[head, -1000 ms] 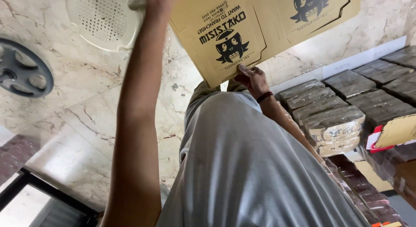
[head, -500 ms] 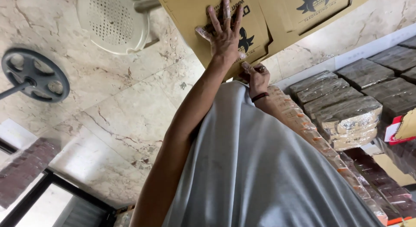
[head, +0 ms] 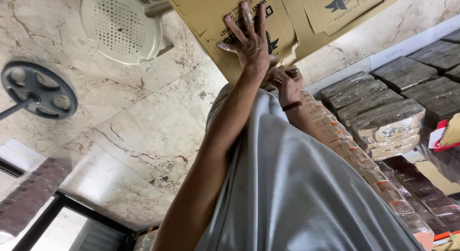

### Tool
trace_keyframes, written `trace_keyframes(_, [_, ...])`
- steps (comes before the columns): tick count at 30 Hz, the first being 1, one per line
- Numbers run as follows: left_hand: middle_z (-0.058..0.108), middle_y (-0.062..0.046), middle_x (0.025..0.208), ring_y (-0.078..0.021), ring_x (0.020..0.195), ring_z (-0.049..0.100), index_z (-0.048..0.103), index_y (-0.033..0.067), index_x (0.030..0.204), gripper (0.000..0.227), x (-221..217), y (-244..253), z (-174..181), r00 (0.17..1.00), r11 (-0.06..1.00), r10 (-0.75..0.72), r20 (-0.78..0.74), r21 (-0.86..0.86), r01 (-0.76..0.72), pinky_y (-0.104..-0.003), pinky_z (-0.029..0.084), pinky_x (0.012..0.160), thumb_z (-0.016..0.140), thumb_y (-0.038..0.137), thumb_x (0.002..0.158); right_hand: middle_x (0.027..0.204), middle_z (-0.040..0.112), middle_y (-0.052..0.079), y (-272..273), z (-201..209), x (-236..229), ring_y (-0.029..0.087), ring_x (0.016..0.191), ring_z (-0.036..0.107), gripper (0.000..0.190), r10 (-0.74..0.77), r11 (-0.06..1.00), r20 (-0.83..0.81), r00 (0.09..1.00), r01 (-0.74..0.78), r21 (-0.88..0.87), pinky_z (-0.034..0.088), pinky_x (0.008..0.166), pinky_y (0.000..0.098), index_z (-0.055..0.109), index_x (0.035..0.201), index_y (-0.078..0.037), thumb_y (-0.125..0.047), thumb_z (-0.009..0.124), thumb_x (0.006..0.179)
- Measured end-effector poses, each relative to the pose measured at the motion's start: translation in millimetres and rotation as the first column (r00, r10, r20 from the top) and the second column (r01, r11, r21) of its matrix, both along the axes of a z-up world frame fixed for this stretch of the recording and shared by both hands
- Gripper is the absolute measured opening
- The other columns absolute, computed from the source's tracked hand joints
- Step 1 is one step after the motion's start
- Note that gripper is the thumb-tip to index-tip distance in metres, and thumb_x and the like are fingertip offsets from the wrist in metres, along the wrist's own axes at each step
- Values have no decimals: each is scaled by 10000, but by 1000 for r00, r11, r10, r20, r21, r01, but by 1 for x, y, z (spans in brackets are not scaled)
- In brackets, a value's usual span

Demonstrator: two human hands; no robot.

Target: The person cuts flat cardboard sheets into smaller pieces using a knife. They repeatedly position the cardboard on a white table, cut along the edges, and remove the cut pieces.

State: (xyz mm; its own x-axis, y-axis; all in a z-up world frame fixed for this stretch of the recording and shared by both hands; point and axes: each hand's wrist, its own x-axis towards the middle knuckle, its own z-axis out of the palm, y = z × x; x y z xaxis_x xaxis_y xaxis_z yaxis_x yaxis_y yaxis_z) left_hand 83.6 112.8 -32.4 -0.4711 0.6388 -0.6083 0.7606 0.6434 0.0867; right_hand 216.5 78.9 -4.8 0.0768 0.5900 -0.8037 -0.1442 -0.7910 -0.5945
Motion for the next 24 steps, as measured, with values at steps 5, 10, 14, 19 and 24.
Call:
trace_keyframes(5, [-307, -180, 1632, -611, 1478, -173, -194, 277, 1652, 1155, -19, 9, 44, 996, 986, -50, 77, -157, 61, -920, 175, 1054, 686, 11, 953, 740, 648, 89, 0, -3, 12, 248, 694, 726, 269, 103, 995, -176, 979, -98, 35, 670, 645, 422, 509, 820, -88, 57, 727, 882])
trace_keyframes(10, [-130, -152, 1712, -574, 1468, -153, -177, 277, 1622, 1142, -45, 0, 61, 970, 965, -215, 111, -132, 228, -902, 159, 1071, 741, 226, 944, 937, 757, 175, -3, 0, -7, 276, 825, 742, 344, 561, 751, -305, 769, -628, -204, 648, 835, 373, 749, 1032, 46, -271, 737, 896])
trace_keyframes(14, [-383, -179, 1560, -675, 1431, -170, -185, 291, 1648, 1350, -41, -19, 23, 967, 967, -252, 25, -25, 253, -970, 230, 977, 881, 240, 820, 960, 775, 227, -13, 6, -22, 313, 821, 781, 418, 760, 552, -186, 623, -769, -323, 652, 775, 398, 711, 1097, 26, -362, 619, 972])
trace_keyframes(19, [-334, -204, 1577, -660, 1448, -126, -226, 276, 1635, 1042, -41, -11, 34, 957, 949, -288, 8, -128, 287, -943, 268, 989, 620, 30, 1077, 888, 751, 172, -31, -9, -12, 268, 748, 729, 122, 359, 829, -416, 835, -490, -269, 636, 693, 391, 706, 988, 23, -84, 650, 981])
trace_keyframes(24, [-351, -156, 1583, -629, 1457, -150, -173, 302, 1653, 1135, -39, -21, 38, 970, 968, -231, 75, -84, 237, -935, 291, 1006, 692, 51, 963, 747, 685, 254, -27, 37, -28, 361, 681, 721, 297, 435, 796, -374, 819, -544, -264, 634, 644, 502, 673, 993, 81, -214, 673, 953])
